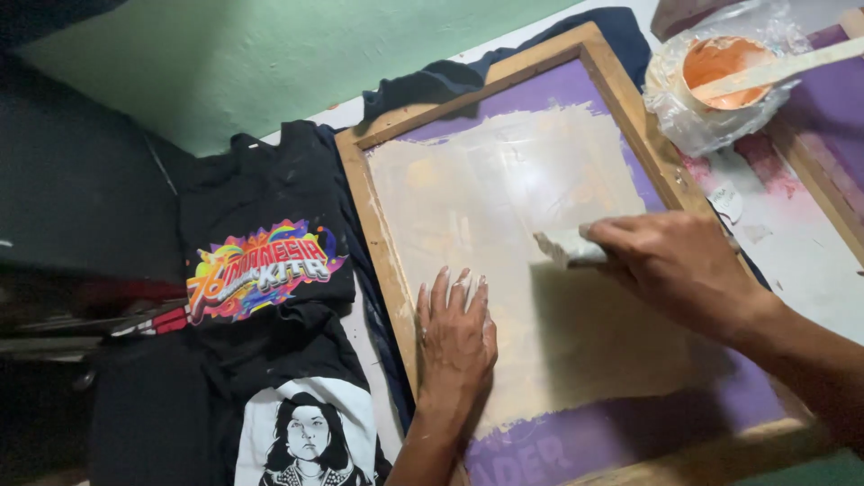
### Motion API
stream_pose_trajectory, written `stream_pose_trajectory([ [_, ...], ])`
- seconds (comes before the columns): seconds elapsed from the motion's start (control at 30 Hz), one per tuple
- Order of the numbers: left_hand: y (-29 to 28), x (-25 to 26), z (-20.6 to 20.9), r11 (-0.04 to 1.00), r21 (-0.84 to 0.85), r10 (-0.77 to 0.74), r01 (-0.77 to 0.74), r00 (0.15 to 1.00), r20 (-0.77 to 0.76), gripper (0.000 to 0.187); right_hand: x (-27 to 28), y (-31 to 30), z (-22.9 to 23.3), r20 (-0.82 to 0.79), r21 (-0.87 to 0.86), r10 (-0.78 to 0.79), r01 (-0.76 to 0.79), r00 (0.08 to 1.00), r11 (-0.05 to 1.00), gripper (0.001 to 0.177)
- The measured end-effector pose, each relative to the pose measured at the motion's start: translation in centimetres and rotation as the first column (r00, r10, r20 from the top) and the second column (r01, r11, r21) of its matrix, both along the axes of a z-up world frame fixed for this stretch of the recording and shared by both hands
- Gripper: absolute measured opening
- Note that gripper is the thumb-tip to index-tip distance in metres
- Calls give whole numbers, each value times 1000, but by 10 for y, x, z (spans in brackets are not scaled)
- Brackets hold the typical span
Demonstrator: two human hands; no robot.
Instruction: The person uses a squeegee to spread white ink across a screen printing frame placed over a black t-shirt. They repeatedly pull the squeegee across the screen to ensure even coverage, occasionally using a spatula to add more ink from a container.
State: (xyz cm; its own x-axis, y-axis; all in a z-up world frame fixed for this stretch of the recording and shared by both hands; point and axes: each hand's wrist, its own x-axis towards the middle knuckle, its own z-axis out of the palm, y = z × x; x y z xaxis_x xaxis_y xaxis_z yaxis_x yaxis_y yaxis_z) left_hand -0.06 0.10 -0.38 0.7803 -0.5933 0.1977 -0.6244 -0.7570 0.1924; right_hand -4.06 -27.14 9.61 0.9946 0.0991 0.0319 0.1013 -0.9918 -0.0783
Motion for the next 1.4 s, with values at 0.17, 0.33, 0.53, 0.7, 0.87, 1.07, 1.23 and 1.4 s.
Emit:
stream_pose_trajectory([
  [0.17, -3, -2, 0, 998, 56, -5, 7, 1000, -26, 55, 80, -17, -45, 218, -139, -6, 37, 976, 990, 16],
  [0.33, -1, -2, -1, 998, 63, -11, 10, 1000, 12, 54, 118, -11, -58, 296, -195, -23, 84, 955, 977, 25],
  [0.53, -4, -4, -1, 992, 123, 7, 9, 992, -124, 52, 110, -16, -57, 255, -184, -65, 114, 965, 976, 27],
  [0.7, -5, -4, -1, 1000, -2, 3, -3, 1000, -17, 48, 104, -21, -53, 260, -175, -95, 144, 961, 974, 27],
  [0.87, -4, -4, 10, 1000, -7, 2, -3, 998, -70, 50, 100, -23, -51, 261, -122, -108, 144, 959, 982, 28],
  [1.07, -2, -3, 10, 996, 83, 54, -45, 992, -115, 57, 101, -23, -50, 255, -160, -110, 154, 961, 975, 22],
  [1.23, -2, 2, 7, 990, 110, 104, -92, 988, -111, 56, 118, -10, -64, 286, -144, -62, 107, 956, 984, 11],
  [1.4, 1, 9, 29, 982, -174, 106, -80, 983, 148, 53, 105, -4, -86, 387, -293, 71, 50, 919, 955, 21],
])
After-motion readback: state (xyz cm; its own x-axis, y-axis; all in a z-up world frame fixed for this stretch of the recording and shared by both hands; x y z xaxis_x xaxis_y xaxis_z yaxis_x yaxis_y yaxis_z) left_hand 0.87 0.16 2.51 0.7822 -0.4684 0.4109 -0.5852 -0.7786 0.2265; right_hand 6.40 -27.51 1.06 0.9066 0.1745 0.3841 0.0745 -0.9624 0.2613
